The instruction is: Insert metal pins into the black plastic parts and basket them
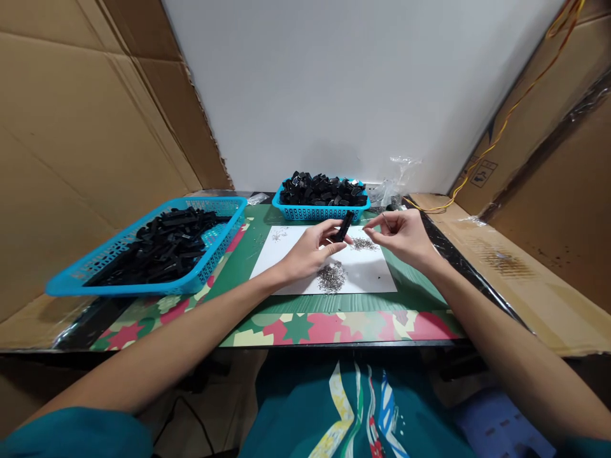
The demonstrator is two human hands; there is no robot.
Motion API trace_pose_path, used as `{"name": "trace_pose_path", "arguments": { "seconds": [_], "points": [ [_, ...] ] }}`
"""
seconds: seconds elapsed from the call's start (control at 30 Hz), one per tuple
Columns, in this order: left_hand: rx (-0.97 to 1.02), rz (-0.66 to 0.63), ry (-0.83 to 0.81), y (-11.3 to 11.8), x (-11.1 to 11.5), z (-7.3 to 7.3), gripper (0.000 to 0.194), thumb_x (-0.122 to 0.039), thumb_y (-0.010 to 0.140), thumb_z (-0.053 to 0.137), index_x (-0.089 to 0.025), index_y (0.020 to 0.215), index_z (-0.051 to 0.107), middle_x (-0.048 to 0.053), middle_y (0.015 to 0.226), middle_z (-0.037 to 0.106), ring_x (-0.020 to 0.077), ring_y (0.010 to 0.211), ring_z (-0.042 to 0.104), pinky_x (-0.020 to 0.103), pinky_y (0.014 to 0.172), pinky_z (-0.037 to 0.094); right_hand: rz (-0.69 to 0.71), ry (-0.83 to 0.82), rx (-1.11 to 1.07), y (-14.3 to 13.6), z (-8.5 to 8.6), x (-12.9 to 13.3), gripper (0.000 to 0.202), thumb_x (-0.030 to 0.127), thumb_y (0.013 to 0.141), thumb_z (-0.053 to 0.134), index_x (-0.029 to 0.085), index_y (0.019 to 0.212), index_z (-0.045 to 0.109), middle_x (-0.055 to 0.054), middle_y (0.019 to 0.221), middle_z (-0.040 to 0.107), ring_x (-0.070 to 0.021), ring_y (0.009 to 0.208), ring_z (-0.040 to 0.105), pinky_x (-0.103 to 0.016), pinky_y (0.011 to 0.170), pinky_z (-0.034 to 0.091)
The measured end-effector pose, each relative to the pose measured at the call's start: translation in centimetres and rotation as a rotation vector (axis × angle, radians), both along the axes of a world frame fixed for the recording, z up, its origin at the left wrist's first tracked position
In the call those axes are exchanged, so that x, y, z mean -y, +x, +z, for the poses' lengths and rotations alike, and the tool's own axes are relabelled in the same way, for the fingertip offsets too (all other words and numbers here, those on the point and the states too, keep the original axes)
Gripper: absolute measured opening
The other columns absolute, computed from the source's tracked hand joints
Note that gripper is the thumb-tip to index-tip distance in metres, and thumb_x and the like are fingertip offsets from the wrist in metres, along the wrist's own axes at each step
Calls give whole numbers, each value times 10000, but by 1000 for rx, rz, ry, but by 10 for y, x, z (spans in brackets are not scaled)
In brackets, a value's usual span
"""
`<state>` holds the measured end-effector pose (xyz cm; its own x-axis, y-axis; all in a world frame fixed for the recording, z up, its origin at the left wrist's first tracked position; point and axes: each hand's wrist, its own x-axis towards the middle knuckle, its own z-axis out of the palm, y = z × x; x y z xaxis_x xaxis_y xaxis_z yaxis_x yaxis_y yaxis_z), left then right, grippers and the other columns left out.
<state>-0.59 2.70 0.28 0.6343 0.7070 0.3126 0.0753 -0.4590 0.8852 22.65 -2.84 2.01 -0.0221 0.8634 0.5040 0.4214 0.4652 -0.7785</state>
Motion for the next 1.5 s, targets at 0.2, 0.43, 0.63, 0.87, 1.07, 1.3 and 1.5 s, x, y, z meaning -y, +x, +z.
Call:
{"name": "trace_pose_path", "arguments": {
  "seconds": [0.2, 0.43, 0.63, 0.87, 1.07, 1.3, 1.5],
  "points": [
    [-60, 77, 140, -1, 2, 3, 396, -348, 927, 744, -167, 1276, 701, 127, 1267, 741, 252, 1102, 694, 373, 897, 548, 27, 175, 97, -8, 0, 8, 138, 271, 841, 717, 159, 790, 781, 71, 546, 325, -93, 528, 269, -290, 516, 219],
    [-251, 85, 386, -5, 7, 11, 218, -324, 1021, 612, -161, 1053, 752, 52, 947, 761, 173, 813, 643, 299, 728, 455, -53, 93, 53, 0, -1, -1, 97, 209, 794, 731, 142, 731, 760, 76, 525, 328, -80, 510, 265, -284, 492, 189],
    [-274, 110, 493, -5, 7, 6, 112, -254, 956, 705, -166, 975, 772, 42, 902, 760, 162, 756, 624, 289, 695, 443, 28, 57, 74, -1, 1, 1, 130, 228, 799, 739, 135, 708, 750, 78, 517, 330, -76, 502, 257, -276, 478, 187],
    [-108, 169, 643, -7, 8, 3, 99, -265, 945, 744, -205, 984, 812, 31, 869, 795, 151, 698, 607, 310, 700, 461, 64, 294, 191, -22, -6, 14, 107, 176, 840, 682, 167, 749, 736, 82, 528, 347, -81, 509, 295, -256, 508, 278],
    [-118, 214, 827, -10, 4, -1, 133, -297, 968, 725, -189, 1015, 788, 27, 816, 774, 157, 689, 583, 316, 686, 433, 85, 376, 289, -24, -17, 12, 101, 154, 856, 677, 180, 781, 740, 81, 521, 426, -75, 482, 337, -231, 508, 329],
    [-179, 215, 949, -12, 2, -1, 163, -307, 996, 689, -166, 1031, 762, 52, 847, 781, 180, 743, 613, 342, 729, 427, 65, 449, 372, -22, -19, 10, 127, 125, 863, 659, 185, 783, 739, 64, 520, 542, -73, 460, 424, -218, 510, 373],
    [-205, 196, 1042, -13, 2, 0, 178, -306, 1011, 668, -152, 1061, 740, 57, 893, 792, 191, 790, 622, 344, 738, 401, 71, 496, 429, -23, -20, 10, 155, 89, 845, 624, 188, 774, 720, 40, 574, 637, -76, 466, 489, -209, 519, 397]
  ]
}}
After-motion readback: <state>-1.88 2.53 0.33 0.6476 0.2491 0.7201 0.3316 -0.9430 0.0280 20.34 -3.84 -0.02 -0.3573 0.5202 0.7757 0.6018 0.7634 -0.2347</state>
